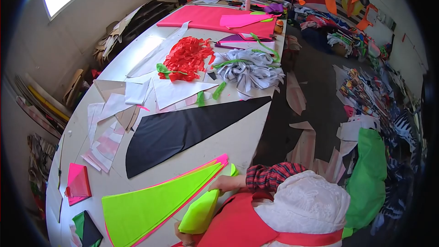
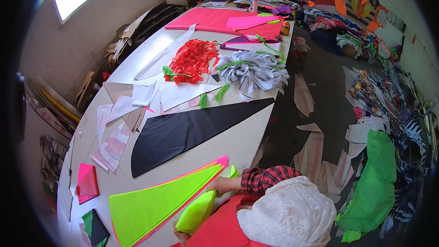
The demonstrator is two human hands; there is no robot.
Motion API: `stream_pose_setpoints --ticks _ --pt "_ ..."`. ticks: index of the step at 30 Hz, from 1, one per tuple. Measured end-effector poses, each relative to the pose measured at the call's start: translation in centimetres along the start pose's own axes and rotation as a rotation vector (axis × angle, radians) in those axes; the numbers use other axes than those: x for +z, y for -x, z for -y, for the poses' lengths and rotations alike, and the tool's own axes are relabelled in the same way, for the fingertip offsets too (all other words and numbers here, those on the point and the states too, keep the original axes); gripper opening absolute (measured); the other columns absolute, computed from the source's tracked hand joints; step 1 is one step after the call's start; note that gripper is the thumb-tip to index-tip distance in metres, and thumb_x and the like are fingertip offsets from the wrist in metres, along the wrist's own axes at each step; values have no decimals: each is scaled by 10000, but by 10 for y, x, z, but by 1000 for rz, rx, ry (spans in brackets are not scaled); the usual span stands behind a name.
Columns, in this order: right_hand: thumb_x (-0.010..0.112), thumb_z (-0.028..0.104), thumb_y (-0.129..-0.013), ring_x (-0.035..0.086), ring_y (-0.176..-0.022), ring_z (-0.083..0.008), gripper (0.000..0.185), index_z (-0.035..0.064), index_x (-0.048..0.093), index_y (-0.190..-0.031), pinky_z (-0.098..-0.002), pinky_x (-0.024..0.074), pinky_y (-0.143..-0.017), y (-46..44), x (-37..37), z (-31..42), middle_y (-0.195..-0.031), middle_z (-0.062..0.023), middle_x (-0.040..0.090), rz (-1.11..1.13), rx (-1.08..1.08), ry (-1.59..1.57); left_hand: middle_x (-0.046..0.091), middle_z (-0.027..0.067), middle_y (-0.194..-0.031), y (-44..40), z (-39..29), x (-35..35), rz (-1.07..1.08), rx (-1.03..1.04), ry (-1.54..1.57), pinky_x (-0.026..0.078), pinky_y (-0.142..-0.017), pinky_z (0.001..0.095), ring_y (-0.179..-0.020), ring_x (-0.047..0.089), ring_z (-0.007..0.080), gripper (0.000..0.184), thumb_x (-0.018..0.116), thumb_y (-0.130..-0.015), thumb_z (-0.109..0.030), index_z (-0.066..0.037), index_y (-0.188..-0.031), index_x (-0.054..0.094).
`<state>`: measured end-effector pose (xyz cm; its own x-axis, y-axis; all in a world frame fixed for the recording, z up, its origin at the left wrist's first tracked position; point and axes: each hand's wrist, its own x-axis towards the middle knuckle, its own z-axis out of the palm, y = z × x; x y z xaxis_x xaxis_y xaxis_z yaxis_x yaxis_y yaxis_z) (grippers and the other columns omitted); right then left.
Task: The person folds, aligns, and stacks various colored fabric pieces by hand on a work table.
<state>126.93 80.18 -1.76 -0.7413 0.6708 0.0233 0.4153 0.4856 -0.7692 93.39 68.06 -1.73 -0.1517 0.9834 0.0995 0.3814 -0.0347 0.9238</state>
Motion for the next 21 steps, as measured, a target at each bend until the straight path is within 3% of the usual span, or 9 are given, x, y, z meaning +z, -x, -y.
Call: stream_pose_setpoints --ticks 4,7,12,13,16,17,18,19,21 --pt "543 8 -671 586 -787 -306 370 111 587 -1023 -364 468 -706 8 10 -12 -921 -62 644 -58 -17 -27 633 131 -819 0 17 -4 89 -53 -88 454 -640 318 -681 579 274 226 601 -697 -47 -18 -920 626" --pt "522 -27 -650 587 -794 -308 413 109 594 -1034 -362 467 -715 12 19 -21 -940 -59 650 -76 20 1 648 141 -836 -2 38 -7 271 -218 -357 462 -652 336 -717 595 279 238 555 -703 -19 -8 -929 627" --pt "501 -43 -632 586 -802 -314 423 100 600 -1018 -361 466 -721 18 18 -36 -928 -63 654 -34 68 -41 653 148 -901 -12 49 9 343 -61 -232 463 -675 337 -765 603 291 269 526 -699 -6 5 -948 626" --pt "503 -40 -632 586 -802 -313 420 101 603 -1014 -360 466 -721 19 19 -39 -925 -63 655 -44 73 -60 653 152 -949 -17 35 6 367 -132 -198 468 -702 328 -820 609 298 313 529 -691 -5 -4 -987 629" --pt "497 -47 -612 582 -788 -310 446 87 605 -1023 -357 464 -725 11 9 -41 -914 -91 652 -53 122 -60 661 137 -935 -43 60 -11 309 114 -329 487 -714 347 -831 621 311 333 563 -703 -81 -27 -1026 628" --pt "494 -48 -605 581 -782 -307 450 76 605 -1023 -356 463 -726 4 10 -48 -909 -103 651 -47 147 -51 661 142 -930 -59 26 -18 397 -6 -242 495 -695 356 -807 625 313 326 574 -724 -145 -30 -1024 628" --pt "480 -35 -616 569 -753 -287 440 57 598 -1029 -357 462 -698 -3 19 -66 -908 -114 648 -90 87 -144 662 151 -912 -78 12 -25 450 -140 -362 494 -673 356 -792 624 306 306 572 -754 -199 -27 -998 639" --pt "470 -14 -649 550 -726 -257 409 50 595 -1033 -346 460 -663 -11 -2 -53 -899 -91 648 132 261 -194 660 172 -868 -93 1 -30 450 -235 -474 486 -635 378 -743 618 319 315 578 -764 -247 -15 -966 642" --pt "502 53 -758 525 -691 -210 261 24 596 -999 -320 454 -619 -26 -31 -27 -863 -62 637 287 393 -278 648 192 -816 -121 -19 -31 364 -227 -613 458 -577 423 -664 590 370 345 545 -784 -312 -22 -951 634"
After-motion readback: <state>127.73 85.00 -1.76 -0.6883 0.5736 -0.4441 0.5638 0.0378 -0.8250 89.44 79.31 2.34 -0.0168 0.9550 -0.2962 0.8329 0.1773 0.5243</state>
